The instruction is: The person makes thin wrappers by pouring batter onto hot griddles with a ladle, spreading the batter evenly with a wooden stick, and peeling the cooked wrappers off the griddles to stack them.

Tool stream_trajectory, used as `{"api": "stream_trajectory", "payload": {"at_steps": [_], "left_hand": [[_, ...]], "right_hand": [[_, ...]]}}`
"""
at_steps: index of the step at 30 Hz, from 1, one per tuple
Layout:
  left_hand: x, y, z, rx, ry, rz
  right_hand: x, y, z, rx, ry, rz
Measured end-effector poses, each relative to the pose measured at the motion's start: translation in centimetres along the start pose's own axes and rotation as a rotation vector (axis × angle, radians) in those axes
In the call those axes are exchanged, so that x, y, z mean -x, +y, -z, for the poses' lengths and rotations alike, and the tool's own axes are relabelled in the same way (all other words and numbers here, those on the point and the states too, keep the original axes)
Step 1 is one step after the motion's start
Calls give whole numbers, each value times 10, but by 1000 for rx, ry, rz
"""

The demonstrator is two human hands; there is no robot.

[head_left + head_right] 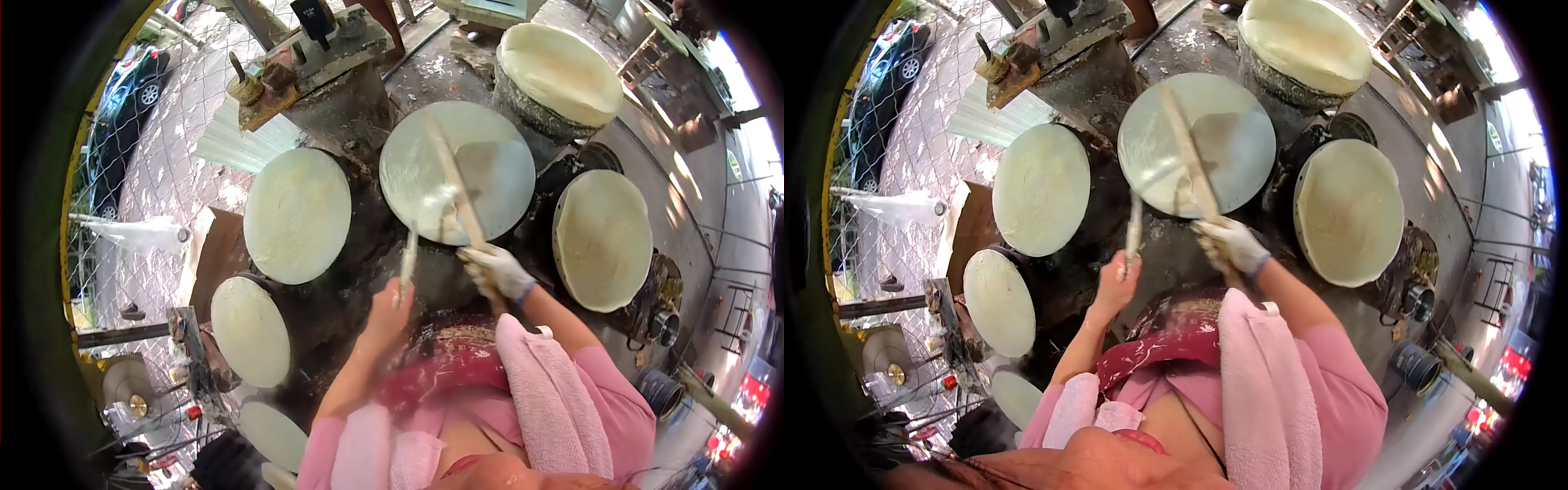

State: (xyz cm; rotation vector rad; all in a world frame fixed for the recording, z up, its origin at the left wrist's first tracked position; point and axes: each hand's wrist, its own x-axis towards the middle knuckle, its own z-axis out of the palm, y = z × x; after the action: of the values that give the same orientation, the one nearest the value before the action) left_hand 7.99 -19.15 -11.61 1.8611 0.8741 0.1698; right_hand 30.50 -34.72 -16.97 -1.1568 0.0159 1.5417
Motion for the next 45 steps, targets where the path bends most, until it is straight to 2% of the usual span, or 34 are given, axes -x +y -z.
{"api": "stream_trajectory", "payload": {"at_steps": [1, 3, 5, 8, 10, 14, 17, 19, 21, 23, 25, 27, 30, 33, 34, 35, 37, 39, 41, 43, 44, 45], "left_hand": [[4, -3, 14, 61, 75, -16], [9, -18, 40, 186, 178, -1], [18, -11, 69, 348, 155, 104], [28, -40, 88, 347, 167, 100], [37, -73, 88, 277, 196, 30], [61, -76, 91, 337, 177, 106], [71, -65, 89, 418, 202, 180], [72, -66, 80, 408, 228, 166], [71, -69, 70, 389, 255, 177], [70, -68, 56, 367, 277, 168], [71, -58, 42, 413, 288, 179], [72, -39, 27, 454, 300, 204], [80, -18, 3, 460, 320, 240], [85, -3, -15, 444, 361, 266], [87, 1, -21, 442, 376, 277], [89, 2, -25, 418, 387, 274], [91, 4, -31, 369, 404, 268], [88, 7, -37, 393, 404, 276], [85, 10, -43, 392, 391, 286], [75, 12, -46, 370, 366, 281], [73, 14, -47, 363, 355, 273], [70, 18, -48, 358, 346, 265]], "right_hand": [[-30, 23, -26, 28, 66, 96], [-71, 32, -88, 84, 149, 64], [-144, 85, -93, 509, 394, 220], [-141, 101, -96, 661, 697, 229], [-105, 94, -91, 588, 819, 183], [-66, 101, -43, 523, 987, 256], [-54, 93, -35, 199, 919, 277], [-53, 96, -44, 289, 749, 227], [-49, 101, -41, 963, 705, 251], [-34, 88, -22, 1059, 811, 114], [-12, 59, 5, 996, 895, 124], [-32, 61, 71, 890, 894, 233], [5, 12, 51, 690, 687, 121], [17, 44, 62, 1303, 465, 139], [18, 47, 74, 1294, 516, 83], [19, 44, 90, 1257, 607, 120], [21, 9, 108, 1214, 730, 110], [-9, 0, 144, 1176, 874, 356], [-9, -14, 138, 1060, 778, 274], [-8, 4, 136, 1056, 650, 282], [6, 20, 126, 1142, 623, 364], [13, 28, 125, 1207, 610, 206]]}}
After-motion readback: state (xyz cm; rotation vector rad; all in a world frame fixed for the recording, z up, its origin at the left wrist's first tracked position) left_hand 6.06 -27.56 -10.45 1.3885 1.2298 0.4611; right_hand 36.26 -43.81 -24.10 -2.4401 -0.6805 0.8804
